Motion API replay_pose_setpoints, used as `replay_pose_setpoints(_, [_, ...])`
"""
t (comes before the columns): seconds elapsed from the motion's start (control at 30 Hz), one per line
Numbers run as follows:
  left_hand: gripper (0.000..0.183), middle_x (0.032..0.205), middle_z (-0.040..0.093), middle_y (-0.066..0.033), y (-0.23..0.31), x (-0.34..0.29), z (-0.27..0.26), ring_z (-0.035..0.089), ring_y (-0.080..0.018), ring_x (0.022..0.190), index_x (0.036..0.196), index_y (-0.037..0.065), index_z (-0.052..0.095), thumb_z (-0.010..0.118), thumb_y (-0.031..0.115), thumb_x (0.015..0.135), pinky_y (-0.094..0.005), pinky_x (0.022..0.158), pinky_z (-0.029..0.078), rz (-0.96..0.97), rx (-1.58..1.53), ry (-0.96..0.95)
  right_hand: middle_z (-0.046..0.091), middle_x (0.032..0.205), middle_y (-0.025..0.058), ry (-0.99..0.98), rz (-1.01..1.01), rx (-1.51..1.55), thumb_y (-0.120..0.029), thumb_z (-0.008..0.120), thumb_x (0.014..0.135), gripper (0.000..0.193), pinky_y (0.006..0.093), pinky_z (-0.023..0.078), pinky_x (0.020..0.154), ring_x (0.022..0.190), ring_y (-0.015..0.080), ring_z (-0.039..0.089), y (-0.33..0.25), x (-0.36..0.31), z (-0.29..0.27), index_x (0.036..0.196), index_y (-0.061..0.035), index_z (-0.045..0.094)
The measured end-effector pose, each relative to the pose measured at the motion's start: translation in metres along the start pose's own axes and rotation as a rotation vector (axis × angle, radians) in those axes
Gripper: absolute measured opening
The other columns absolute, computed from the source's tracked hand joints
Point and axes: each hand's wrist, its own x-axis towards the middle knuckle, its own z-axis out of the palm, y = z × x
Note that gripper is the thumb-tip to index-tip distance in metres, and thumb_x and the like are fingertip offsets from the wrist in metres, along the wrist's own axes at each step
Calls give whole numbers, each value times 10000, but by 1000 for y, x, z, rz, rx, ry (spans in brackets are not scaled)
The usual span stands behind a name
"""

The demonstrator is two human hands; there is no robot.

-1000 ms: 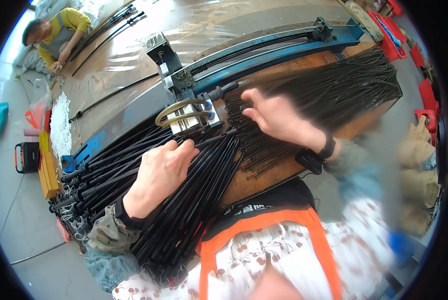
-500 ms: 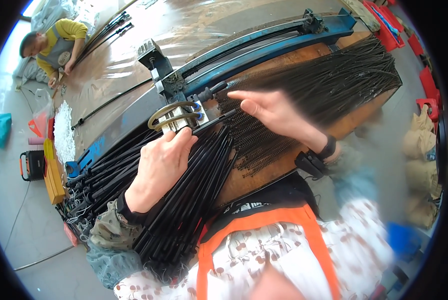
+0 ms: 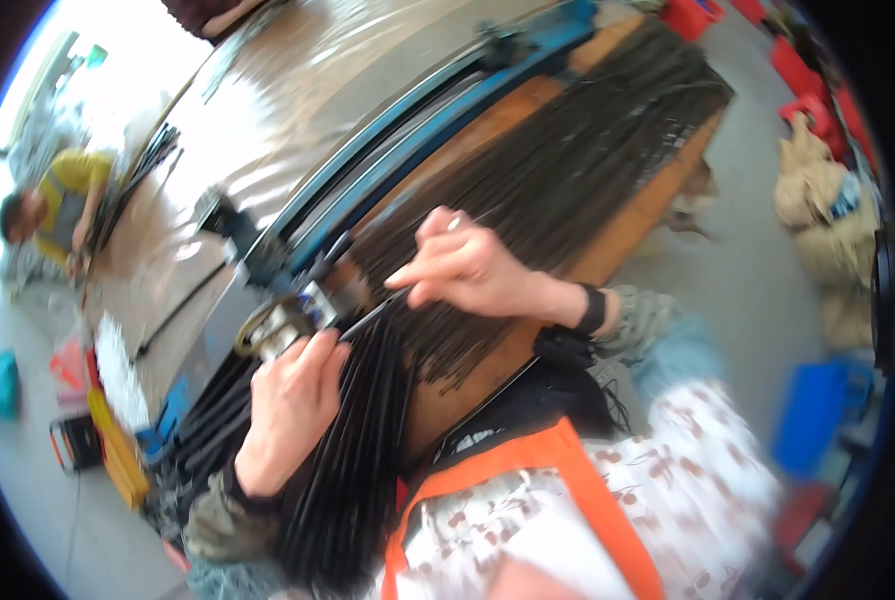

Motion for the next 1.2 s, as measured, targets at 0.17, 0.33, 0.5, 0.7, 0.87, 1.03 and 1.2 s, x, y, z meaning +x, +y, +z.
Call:
replay_pose_setpoints(0.17, [92, 785, 622, -167, 6, 25, -9, 622, -404, 685, 1019, 46, 606, 615, 111, 954, -480, 580, 482, 53, 96, -20, 660, 1263, 16, -39, -293, -194, -108, 733, 816, 406, 409, 442, 932, 1225, 285, 572, 4, 16, -8, 1219, -95, 689])
replay_pose_setpoints(0.33, [374, 899, 566, -196, -6, 79, -56, 602, -378, 782, 1286, 37, 583, 603, 9, 914, -460, 657, 488, 207, 282, 152, 627, 1345, 140, 193, -67, -537, -273, 781, 848, 600, 384, 525, 939, 1215, 307, 613, 98, 10, -107, 1373, -68, 575])
replay_pose_setpoints(0.5, [469, 837, 575, -160, -29, 117, -51, 604, -341, 676, 1384, 114, 577, 592, 6, 928, -451, 622, 488, 250, 253, 74, 724, 919, 125, 171, 49, -538, -277, 798, 840, 430, 318, 563, 661, 758, 242, 714, 102, 28, -137, 1215, -97, 687])
replay_pose_setpoints(0.7, [546, 884, 606, -159, -15, 154, -13, 627, -341, 835, 1394, 42, 505, 572, -52, 860, -444, 744, 509, 274, 288, 44, 650, 807, 80, 178, -72, -596, -300, 844, 781, 597, 370, 549, 692, 755, 244, 653, 114, 26, -158, 1300, -88, 636])
replay_pose_setpoints(0.87, [202, 867, 616, -170, -19, 160, -13, 635, -380, 842, 1099, 8, 546, 598, 8, 904, -462, 726, 514, 225, 266, 33, 702, 843, 133, 226, 299, -848, -268, 789, 819, 480, 380, 562, 715, 775, 294, 702, 166, 1, -184, 1248, -112, 640])
replay_pose_setpoints(1.03, [261, 843, 594, -165, -17, 141, -13, 631, -375, 816, 1165, 42, 578, 614, 28, 907, -463, 689, 510, 221, 235, -6, 635, 1024, 131, 116, -33, -448, -356, 799, 808, 877, 397, 483, 860, 910, 306, 580, 69, 39, -89, 1524, -61, 389])
replay_pose_setpoints(1.2, [346, 793, 541, -137, -49, 101, -37, 583, -331, 765, 1219, 65, 644, 649, 19, 877, -451, 673, 462, 186, 345, 174, 648, 830, 41, 143, 7, -329, -182, 799, 824, 353, 359, 483, 801, 818, 232, 579, 78, 23, -93, 1167, -119, 741])
